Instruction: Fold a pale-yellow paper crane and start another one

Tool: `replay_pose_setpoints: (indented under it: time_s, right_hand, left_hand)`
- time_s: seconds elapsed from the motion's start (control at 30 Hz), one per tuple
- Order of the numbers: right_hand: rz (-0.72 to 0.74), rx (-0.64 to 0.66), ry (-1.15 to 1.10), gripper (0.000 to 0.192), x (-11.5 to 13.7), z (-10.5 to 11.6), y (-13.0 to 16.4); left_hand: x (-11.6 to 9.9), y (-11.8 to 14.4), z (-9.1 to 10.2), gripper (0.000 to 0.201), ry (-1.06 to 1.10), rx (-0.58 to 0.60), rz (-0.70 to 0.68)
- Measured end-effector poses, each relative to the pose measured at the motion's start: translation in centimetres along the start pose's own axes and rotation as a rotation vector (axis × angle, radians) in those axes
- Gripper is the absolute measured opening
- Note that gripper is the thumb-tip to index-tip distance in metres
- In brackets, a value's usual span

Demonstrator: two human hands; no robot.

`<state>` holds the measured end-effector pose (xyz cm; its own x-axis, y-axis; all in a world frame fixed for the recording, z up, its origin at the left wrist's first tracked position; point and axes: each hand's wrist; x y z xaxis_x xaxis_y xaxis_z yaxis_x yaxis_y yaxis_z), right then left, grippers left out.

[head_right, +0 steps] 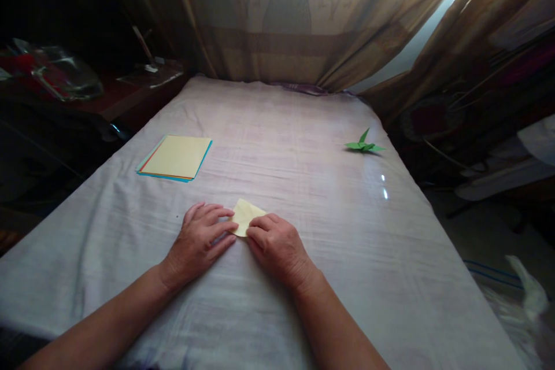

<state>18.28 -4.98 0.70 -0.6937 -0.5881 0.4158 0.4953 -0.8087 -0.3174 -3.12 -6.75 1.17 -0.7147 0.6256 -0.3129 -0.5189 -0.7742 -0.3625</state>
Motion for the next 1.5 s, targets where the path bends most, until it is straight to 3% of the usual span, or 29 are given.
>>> replay_pose_setpoints:
  time_s: [0.3,0.6,1.5]
  right_hand:
    - [-0.274,-0.082,-0.086,0.013,0.0,-0.8,0.0]
    - [-0.406,-0.137,-0.03,0.018,0.9,-1.5,-0.6]
    - [-0.454,-0.152,0.02,0.019,1.2,-1.9,-0.7]
  left_hand:
    - [0.3,-0.4,0.1,0.01,0.022,0.006,0.04]
    - [0.4,-0.5,-0.1,0.007,0.026,-0.013,0.147]
    - [0.0,-1.3,-0.4,0.012,0.002,0.007,0.202]
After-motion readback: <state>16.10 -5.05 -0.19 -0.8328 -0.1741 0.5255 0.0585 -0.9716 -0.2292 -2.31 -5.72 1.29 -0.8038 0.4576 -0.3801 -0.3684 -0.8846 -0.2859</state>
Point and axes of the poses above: each hand's wrist, its own y-axis away from the middle knuckle, its own z-axis out of the back of the hand, x = y × z, and after that the axes turned 10 degrees about -z, right-handed
